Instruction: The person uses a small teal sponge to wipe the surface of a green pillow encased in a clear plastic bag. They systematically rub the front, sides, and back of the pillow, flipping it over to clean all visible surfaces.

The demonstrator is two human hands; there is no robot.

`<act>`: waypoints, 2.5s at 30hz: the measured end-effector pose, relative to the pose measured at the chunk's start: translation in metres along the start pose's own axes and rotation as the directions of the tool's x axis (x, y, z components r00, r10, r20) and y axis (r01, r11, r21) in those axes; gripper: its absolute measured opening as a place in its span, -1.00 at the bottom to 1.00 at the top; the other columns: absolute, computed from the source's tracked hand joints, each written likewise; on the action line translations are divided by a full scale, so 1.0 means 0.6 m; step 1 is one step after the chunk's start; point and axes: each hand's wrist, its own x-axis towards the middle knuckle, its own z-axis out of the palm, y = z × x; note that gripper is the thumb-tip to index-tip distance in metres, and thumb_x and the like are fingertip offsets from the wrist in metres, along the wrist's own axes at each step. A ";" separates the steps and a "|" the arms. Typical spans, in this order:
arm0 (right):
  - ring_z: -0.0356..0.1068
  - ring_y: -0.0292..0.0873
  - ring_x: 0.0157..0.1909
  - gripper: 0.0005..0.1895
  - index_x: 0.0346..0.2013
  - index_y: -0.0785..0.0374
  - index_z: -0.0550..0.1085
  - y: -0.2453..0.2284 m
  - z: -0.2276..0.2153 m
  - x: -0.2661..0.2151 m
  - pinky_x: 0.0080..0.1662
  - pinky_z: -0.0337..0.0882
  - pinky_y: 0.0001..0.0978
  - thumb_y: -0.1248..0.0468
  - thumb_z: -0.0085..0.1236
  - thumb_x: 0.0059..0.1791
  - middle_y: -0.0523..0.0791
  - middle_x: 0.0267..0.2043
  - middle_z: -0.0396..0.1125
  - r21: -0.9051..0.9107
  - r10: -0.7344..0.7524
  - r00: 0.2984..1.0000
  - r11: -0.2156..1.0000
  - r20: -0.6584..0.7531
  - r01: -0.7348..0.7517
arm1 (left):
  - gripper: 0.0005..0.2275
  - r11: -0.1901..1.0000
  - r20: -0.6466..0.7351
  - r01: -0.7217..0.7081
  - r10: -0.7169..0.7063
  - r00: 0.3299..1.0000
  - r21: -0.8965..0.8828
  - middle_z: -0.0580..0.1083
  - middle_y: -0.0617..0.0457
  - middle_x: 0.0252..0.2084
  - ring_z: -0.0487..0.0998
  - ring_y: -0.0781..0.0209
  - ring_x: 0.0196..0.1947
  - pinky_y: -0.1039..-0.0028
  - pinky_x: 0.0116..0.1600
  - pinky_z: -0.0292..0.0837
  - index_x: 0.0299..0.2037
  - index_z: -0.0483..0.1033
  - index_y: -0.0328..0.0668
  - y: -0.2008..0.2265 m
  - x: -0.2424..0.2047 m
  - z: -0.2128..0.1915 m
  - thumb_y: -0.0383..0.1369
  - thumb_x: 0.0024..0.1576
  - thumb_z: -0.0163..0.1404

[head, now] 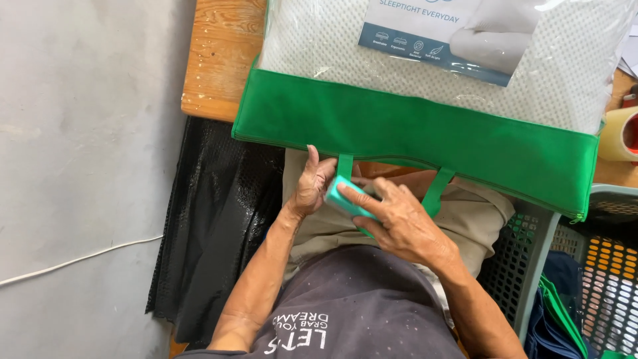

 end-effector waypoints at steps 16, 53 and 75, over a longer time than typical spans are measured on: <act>0.23 0.08 -0.31 -0.47 0.18 -0.13 0.52 0.028 0.030 -0.086 -0.23 0.27 -0.09 0.19 0.25 -0.11 -0.03 -0.26 0.20 -0.012 -0.064 0.994 0.998 0.089 0.065 | -0.20 0.795 0.257 0.184 -0.037 0.966 -0.579 0.09 -0.22 0.52 -0.16 -0.52 0.53 -0.52 0.37 -0.18 0.49 0.05 -0.21 0.186 -0.067 0.229 0.27 0.23 -0.24; 0.34 0.03 -0.11 -0.42 0.31 0.19 0.45 0.110 0.001 -0.180 -0.05 0.32 -0.11 0.26 0.31 -0.03 0.01 0.01 0.32 -0.072 0.151 0.792 0.968 -0.592 -0.239 | -0.42 0.436 0.462 0.523 -0.246 0.852 -0.732 0.31 -0.10 0.41 0.20 -0.13 0.46 -0.10 0.54 -0.09 0.37 0.33 -0.10 -0.069 0.046 0.322 0.10 0.29 -0.24; 0.34 0.03 -0.27 -0.41 0.25 0.10 0.48 0.004 0.048 -0.183 -0.20 0.36 -0.12 0.20 0.32 -0.09 -0.02 -0.15 0.36 0.192 0.139 0.950 0.978 -0.279 -0.087 | -0.14 0.310 0.446 0.457 -0.111 0.888 -0.833 -0.13 -0.21 0.59 -0.04 -0.38 0.53 -0.24 0.53 -0.06 0.59 -0.18 -0.04 0.037 -0.057 0.333 0.26 0.21 -0.17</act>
